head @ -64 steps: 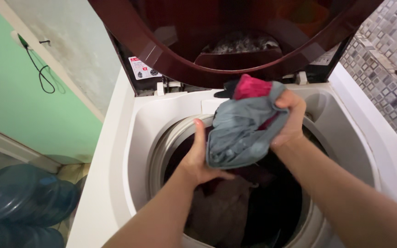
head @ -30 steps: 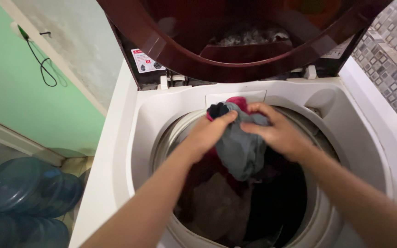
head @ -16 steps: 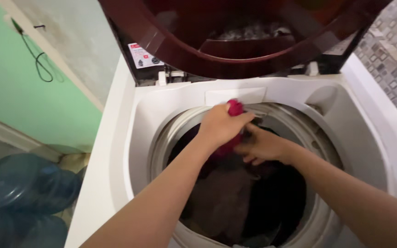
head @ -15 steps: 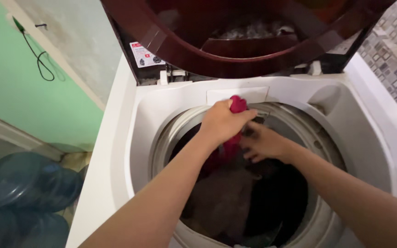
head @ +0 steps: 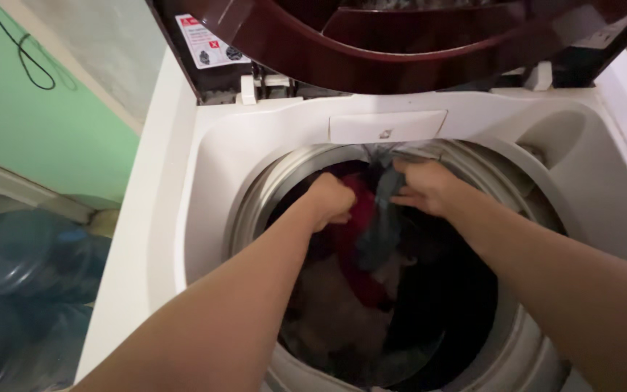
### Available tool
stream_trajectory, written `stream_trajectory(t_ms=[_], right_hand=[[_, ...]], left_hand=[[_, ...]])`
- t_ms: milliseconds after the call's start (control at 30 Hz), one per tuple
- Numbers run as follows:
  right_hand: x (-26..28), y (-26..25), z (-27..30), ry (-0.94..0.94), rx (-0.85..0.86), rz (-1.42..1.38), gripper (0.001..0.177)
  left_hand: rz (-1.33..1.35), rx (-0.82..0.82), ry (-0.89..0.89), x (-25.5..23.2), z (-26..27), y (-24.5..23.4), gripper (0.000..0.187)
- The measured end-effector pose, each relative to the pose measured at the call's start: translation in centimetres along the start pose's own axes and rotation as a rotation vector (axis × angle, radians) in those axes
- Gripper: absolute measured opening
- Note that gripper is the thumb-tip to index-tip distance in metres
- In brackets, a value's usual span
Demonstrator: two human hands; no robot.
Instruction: The person loads laundry into a top-loading washing machine. They pick clothing items one at a time from a laundry basket and place them into the washer drum, pressing the clothes down into the tub.
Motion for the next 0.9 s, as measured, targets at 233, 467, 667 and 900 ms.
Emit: stream_trajectory(t_ms=[233, 467, 667, 900], right_hand=[[-0.6, -0.1, -3.5, 0.017, 0.081, -0.219, 0.025], [-1.6, 0.5, -6.1, 0.117, 0.300, -0.489, 0.024], [0.8, 0.2, -5.3, 0.033, 0.300, -0.372, 0.022], [-2.6, -1.0, -0.6, -0.511, -0.041, 0.200, 0.044]], left_hand=[[-0.438, -0.035, 0.374, -4.2, -2.0, 1.7, 0.076], [-0.911, -0.285, 0.359, -3.6, -1.6, 3.6, 0.086], [-0.395, -0.143, 0.336, 0.4, -5.1, 4.2, 0.053], [0.657, -0.071, -0.211, 0.2, -3.5, 3.7, 0.051]])
Point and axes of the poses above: each hand's wrist, its own z-axis away from the middle knuckle, its own y-axis out of the palm, x = y × z, the point moved 5 cm from there along -z, towards the middle knuckle, and after that the axes turned 13 degrees about -x, right-handed, at the moved point
